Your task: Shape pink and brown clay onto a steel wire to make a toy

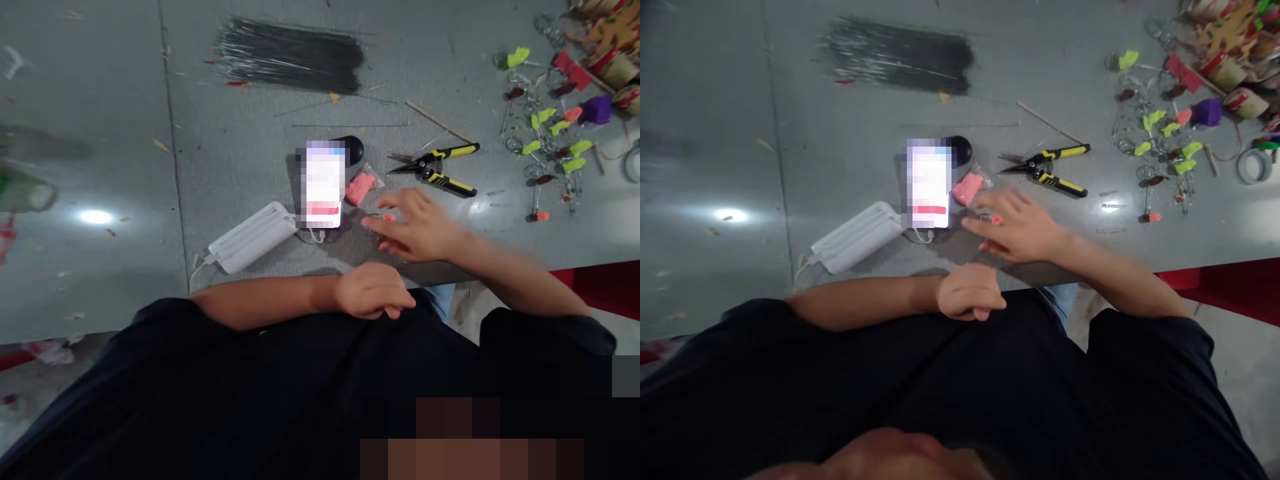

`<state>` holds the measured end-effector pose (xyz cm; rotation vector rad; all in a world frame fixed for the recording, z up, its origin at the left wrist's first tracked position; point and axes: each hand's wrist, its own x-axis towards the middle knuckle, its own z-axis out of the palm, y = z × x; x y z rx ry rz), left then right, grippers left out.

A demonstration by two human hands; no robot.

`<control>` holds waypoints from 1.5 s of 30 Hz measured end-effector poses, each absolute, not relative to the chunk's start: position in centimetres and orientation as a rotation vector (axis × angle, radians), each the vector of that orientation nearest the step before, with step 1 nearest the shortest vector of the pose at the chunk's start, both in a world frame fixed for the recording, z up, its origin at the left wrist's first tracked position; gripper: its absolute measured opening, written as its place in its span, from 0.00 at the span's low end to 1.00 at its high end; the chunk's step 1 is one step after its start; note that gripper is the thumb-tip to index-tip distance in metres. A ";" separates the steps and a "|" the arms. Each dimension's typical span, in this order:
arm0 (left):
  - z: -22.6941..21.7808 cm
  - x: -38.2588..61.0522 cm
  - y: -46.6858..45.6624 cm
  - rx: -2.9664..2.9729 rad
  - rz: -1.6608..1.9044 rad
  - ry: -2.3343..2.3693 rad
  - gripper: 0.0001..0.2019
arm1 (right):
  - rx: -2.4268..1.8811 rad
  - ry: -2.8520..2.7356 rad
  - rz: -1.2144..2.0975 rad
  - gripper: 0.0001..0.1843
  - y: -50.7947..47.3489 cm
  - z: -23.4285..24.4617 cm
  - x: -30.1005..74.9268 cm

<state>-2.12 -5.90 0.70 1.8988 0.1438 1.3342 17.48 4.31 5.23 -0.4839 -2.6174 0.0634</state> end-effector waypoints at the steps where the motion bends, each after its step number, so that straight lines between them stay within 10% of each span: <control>1: 0.6 -2.2 -5.8 1.964 1.260 0.058 0.15 | -0.444 -2.729 0.003 0.25 3.9 5.1 16.2; 7: 0.8 -1.8 -6.6 2.162 0.810 -0.054 0.10 | -0.486 -2.957 -0.182 0.35 1.9 5.2 10.6; 22: 0.7 -2.1 -5.0 2.365 1.468 0.215 0.05 | -1.092 -2.662 -0.071 0.25 -4.1 4.8 20.3; 36: 0.6 -1.4 -4.1 2.604 0.436 1.208 0.36 | -1.291 -2.115 0.465 0.28 -7.0 0.3 23.0; 45: 0.2 -1.2 -3.9 2.651 0.366 1.080 0.26 | -1.430 -1.990 0.493 0.16 -10.3 1.0 21.8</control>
